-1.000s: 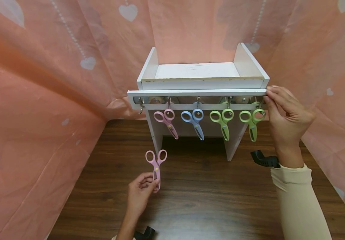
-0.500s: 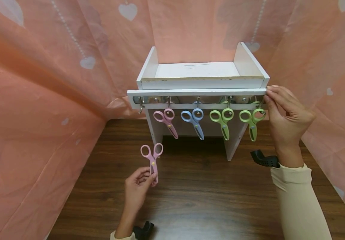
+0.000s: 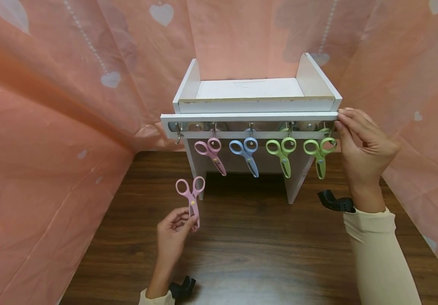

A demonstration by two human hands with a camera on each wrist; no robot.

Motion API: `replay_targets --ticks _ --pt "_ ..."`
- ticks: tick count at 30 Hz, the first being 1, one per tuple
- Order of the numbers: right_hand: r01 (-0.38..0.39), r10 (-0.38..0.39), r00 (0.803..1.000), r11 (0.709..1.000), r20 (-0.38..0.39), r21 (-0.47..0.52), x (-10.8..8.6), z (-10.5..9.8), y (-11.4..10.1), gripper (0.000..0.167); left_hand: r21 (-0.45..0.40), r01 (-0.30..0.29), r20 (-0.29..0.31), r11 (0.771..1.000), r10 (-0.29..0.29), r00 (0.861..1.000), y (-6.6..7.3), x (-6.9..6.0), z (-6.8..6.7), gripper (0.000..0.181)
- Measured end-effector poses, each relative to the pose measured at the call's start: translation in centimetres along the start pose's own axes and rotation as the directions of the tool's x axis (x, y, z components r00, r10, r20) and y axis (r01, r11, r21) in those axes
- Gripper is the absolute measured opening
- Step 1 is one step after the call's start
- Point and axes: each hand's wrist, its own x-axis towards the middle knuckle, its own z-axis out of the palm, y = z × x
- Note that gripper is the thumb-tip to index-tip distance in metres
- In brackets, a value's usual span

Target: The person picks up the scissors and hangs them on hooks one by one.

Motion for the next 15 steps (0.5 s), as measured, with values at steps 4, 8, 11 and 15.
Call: replay_targets --ticks 4,8,11,15 --pt "-0.001 0.001 1.000 1.000 -0.001 0.004 -0.04 -0.02 0.04 0.012 0.008 -0.029 -0.008 1.000 0.029 1.000 0.06 0.22 -0.02 0.016" --pt "0.002 -0.002 1.000 1.000 -0.001 0.005 -0.02 -0.05 0.06 0.013 0.000 -0.048 -0.012 0.999 0.048 0.999 0.30 0.43 -0.08 0.015" --pt "0.005 -0.005 1.000 1.000 -0.002 0.004 0.01 -0.04 0.09 0.013 -0.006 -0.073 -0.013 0.997 0.073 0.997 0.48 0.58 -0.14 0.016" --pt "0.007 -0.007 1.000 1.000 -0.001 -0.004 0.02 -0.06 0.10 0.013 -0.006 -0.111 -0.022 0.994 0.110 0.994 0.69 0.81 -0.26 0.017"
